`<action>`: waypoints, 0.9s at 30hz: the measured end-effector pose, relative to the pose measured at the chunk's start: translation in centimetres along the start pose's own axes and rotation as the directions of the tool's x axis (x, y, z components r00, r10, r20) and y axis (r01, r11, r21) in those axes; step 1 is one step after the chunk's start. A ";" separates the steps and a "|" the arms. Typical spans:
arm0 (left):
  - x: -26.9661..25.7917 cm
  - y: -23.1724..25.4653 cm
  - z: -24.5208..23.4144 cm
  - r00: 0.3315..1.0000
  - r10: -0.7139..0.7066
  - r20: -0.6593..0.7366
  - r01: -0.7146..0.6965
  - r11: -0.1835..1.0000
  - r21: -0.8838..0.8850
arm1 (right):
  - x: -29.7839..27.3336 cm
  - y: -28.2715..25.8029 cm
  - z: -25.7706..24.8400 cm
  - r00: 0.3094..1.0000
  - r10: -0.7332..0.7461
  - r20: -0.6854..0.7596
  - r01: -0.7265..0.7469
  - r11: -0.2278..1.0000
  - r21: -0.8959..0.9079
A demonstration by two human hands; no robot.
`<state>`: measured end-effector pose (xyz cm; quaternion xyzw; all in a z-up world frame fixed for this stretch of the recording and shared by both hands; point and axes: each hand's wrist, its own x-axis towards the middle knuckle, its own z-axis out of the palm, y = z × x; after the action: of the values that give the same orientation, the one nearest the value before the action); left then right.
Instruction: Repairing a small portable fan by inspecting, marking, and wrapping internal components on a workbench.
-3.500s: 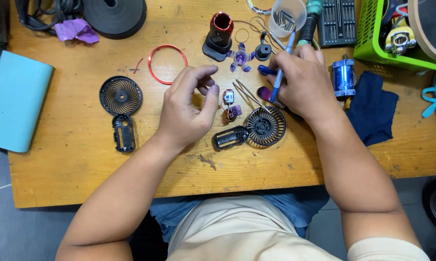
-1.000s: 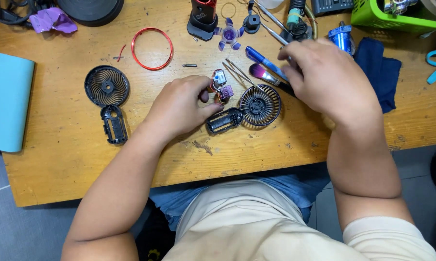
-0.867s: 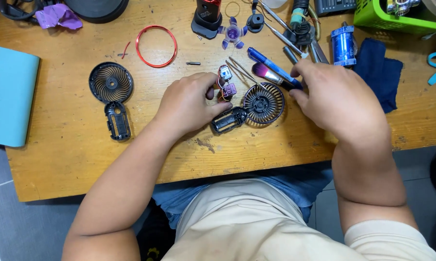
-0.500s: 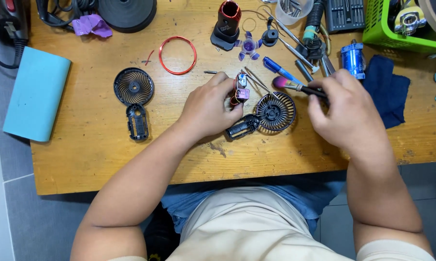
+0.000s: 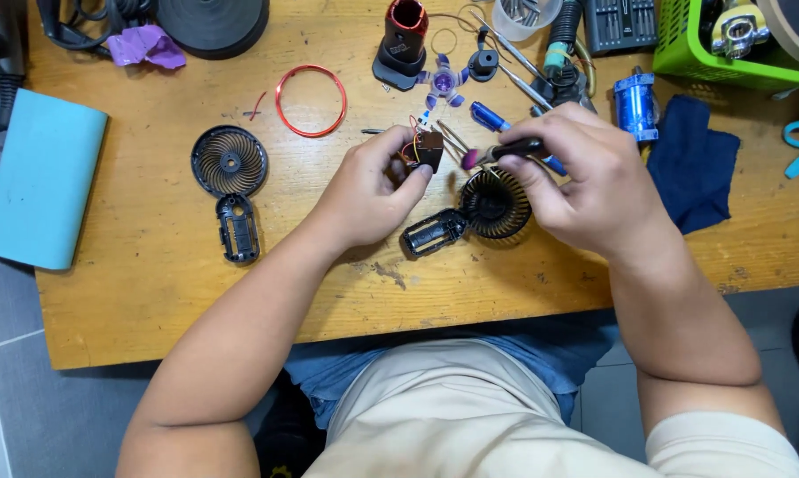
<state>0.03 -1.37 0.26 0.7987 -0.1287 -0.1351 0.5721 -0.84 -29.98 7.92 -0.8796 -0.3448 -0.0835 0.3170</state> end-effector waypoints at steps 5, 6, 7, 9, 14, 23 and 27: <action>-0.1 -0.8 0.1 0.997 0.069 0.030 -0.071 0.995 0.076 | -0.6 -0.2 0.7 0.989 0.082 -0.127 -0.065 0.989 0.134; 0.0 -0.8 0.1 0.997 0.062 0.036 -0.065 0.994 0.083 | -0.2 -0.3 1.0 0.997 -0.010 -0.078 0.023 0.986 0.166; 0.1 -0.9 0.1 0.997 0.063 0.039 -0.066 0.994 0.084 | -0.4 -0.4 0.6 0.997 -0.008 -0.080 0.022 0.986 0.165; 0.0 -1.2 0.1 0.991 0.121 0.052 -0.127 0.985 0.115 | -0.7 -0.6 -0.2 0.997 -0.017 -0.077 0.021 0.998 0.061; 0.1 -1.5 0.1 0.988 0.144 0.053 -0.151 0.978 0.146 | -0.9 -0.9 0.4 0.993 -0.010 -0.119 0.021 0.996 0.086; -0.4 -2.4 0.4 1.000 -0.015 0.020 0.020 0.966 -0.258 | -5.8 2.9 0.8 0.998 0.051 -0.026 -0.057 0.948 -0.314; -0.5 -3.3 0.2 0.995 -0.095 0.027 0.098 0.903 -0.418 | -9.0 2.0 -2.0 0.949 0.304 -0.080 -0.314 0.898 -0.307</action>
<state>-0.38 -0.35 -2.94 0.6624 -0.0586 -0.1899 0.7223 -6.14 -37.35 5.21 -0.9611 -0.1781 -0.0994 0.1863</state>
